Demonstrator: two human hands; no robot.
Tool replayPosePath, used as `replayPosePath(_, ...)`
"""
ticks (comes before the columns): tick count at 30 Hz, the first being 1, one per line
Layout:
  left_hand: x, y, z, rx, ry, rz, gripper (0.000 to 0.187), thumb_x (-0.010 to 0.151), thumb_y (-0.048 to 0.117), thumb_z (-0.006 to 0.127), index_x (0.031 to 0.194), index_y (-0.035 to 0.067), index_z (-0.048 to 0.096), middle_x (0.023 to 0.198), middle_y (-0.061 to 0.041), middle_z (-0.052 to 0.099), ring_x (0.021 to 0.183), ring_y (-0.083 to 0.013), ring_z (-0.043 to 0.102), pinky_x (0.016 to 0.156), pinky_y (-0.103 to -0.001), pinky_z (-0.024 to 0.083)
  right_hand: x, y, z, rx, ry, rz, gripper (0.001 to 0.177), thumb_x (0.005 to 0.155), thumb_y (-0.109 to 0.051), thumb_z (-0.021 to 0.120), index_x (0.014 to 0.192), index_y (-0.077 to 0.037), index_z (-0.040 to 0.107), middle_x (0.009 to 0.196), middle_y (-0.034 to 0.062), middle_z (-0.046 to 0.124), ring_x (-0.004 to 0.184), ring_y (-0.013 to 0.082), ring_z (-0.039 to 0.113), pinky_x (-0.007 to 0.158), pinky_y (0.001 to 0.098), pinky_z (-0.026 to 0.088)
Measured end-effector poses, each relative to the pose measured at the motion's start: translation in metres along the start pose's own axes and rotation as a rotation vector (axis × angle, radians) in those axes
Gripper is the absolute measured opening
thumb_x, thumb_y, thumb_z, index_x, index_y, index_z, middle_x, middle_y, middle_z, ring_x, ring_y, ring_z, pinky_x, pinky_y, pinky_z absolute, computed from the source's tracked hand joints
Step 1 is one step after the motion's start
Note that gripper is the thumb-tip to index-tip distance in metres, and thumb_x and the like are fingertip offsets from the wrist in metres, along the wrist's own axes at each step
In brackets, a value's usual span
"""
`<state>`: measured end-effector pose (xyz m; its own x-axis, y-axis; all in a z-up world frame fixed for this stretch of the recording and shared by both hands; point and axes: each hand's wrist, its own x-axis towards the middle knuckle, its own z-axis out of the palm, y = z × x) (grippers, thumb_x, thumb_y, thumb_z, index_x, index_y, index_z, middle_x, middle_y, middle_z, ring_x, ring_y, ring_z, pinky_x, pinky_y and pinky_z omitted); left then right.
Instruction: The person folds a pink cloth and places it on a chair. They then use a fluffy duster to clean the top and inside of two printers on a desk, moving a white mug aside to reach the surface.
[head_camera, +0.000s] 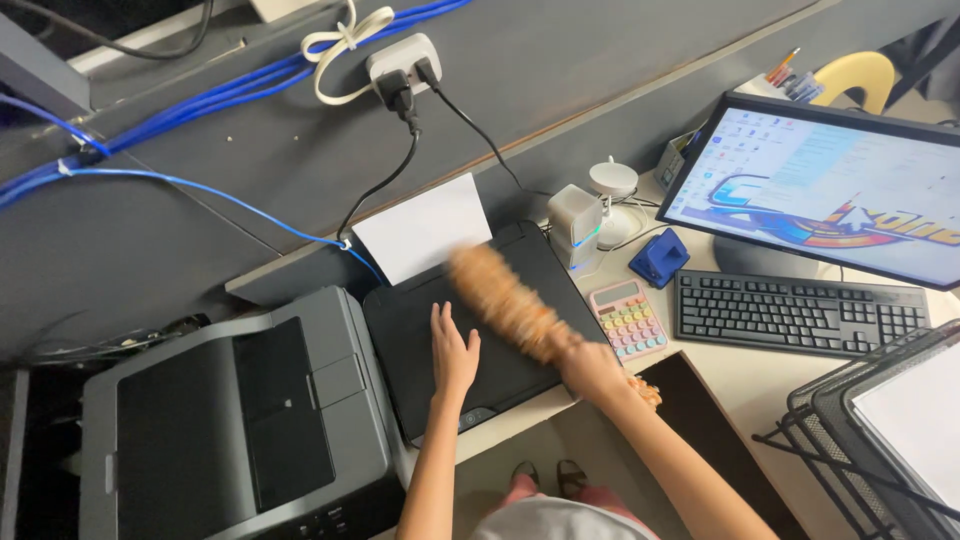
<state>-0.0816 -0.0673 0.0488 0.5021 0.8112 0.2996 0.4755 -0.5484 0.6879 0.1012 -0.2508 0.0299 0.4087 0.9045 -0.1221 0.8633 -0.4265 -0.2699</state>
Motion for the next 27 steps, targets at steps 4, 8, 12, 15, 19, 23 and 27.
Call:
replayPosePath(4, -0.015, -0.021, -0.005, -0.149, 0.165, -0.046, 0.068, 0.089, 0.006, 0.067, 0.15, 0.0, 0.038, 0.153, -0.028, 0.038, 0.141, -0.0459, 0.041, 0.118, -0.05, 0.037, -0.006, -0.008, -0.019, 0.165, 0.126, -0.309, 0.05, 0.083, -0.025, 0.068, 0.131, -0.023, 0.058, 0.111, 0.0203, 0.071, 0.074, 0.0417, 0.072, 0.064, 0.0533, 0.057)
replayPosePath(8, -0.037, -0.031, -0.021, -0.041, 0.248, -0.013, 0.069, 0.089, 0.005, 0.068, 0.15, 0.0, 0.036, 0.153, -0.027, 0.039, 0.143, -0.0456, 0.039, 0.119, -0.052, 0.034, 0.004, -0.025, -0.012, 0.09, 0.116, 0.101, 0.039, 0.095, -0.026, 0.063, 0.133, -0.021, 0.058, 0.113, 0.0129, 0.071, 0.084, 0.0378, 0.074, 0.073, 0.0509, 0.058)
replayPosePath(12, -0.046, -0.015, -0.044, 0.008, 0.15, -0.151, 0.075, 0.088, 0.006, 0.066, 0.154, 0.001, 0.032, 0.155, -0.029, 0.034, 0.142, -0.0456, 0.038, 0.116, -0.05, 0.036, 0.0, -0.047, -0.001, 0.072, 0.023, -0.382, 0.053, 0.085, -0.024, 0.067, 0.137, -0.028, 0.056, 0.108, 0.0131, 0.072, 0.087, 0.0378, 0.073, 0.074, 0.0513, 0.058)
replayPosePath(15, -0.055, -0.013, -0.051, 0.117, 0.168, -0.171, 0.079, 0.087, 0.011, 0.072, 0.153, 0.001, 0.029, 0.156, -0.031, 0.029, 0.142, -0.049, 0.035, 0.116, -0.051, 0.033, 0.02, -0.05, -0.005, 0.105, 0.116, -0.237, 0.058, 0.082, -0.017, 0.066, 0.138, -0.021, 0.053, 0.119, 0.0139, 0.071, 0.085, 0.0383, 0.073, 0.073, 0.0512, 0.059)
replayPosePath(19, -0.073, -0.012, -0.052, 0.145, 0.132, -0.192, 0.084, 0.087, 0.015, 0.073, 0.154, 0.002, 0.026, 0.158, -0.032, 0.026, 0.144, -0.0504, 0.032, 0.117, -0.056, 0.032, 0.032, -0.079, 0.001, 0.014, 0.046, -0.105, 0.045, 0.097, -0.022, 0.061, 0.141, -0.022, 0.053, 0.122, 0.0122, 0.071, 0.089, 0.0367, 0.074, 0.076, 0.0498, 0.059)
replayPosePath(23, -0.082, -0.008, -0.053, 0.238, -0.043, -0.403, 0.092, 0.088, 0.019, 0.075, 0.157, 0.007, 0.015, 0.158, -0.032, 0.017, 0.146, -0.0496, 0.022, 0.112, -0.072, 0.021, 0.05, -0.088, 0.006, 0.081, 0.082, -0.443, 0.055, 0.086, -0.023, 0.065, 0.141, -0.023, 0.055, 0.115, 0.0155, 0.072, 0.086, 0.0379, 0.074, 0.073, 0.0493, 0.06)
replayPosePath(27, -0.091, -0.01, -0.054, 0.205, 0.036, -0.34, 0.093, 0.086, 0.016, 0.074, 0.158, 0.008, 0.016, 0.161, -0.03, 0.019, 0.148, -0.0485, 0.024, 0.115, -0.07, 0.023, 0.068, -0.101, 0.013, -0.031, 0.123, -0.302, 0.054, 0.094, -0.026, 0.064, 0.146, -0.019, 0.052, 0.105, 0.0149, 0.074, 0.083, 0.0359, 0.074, 0.072, 0.0491, 0.06)
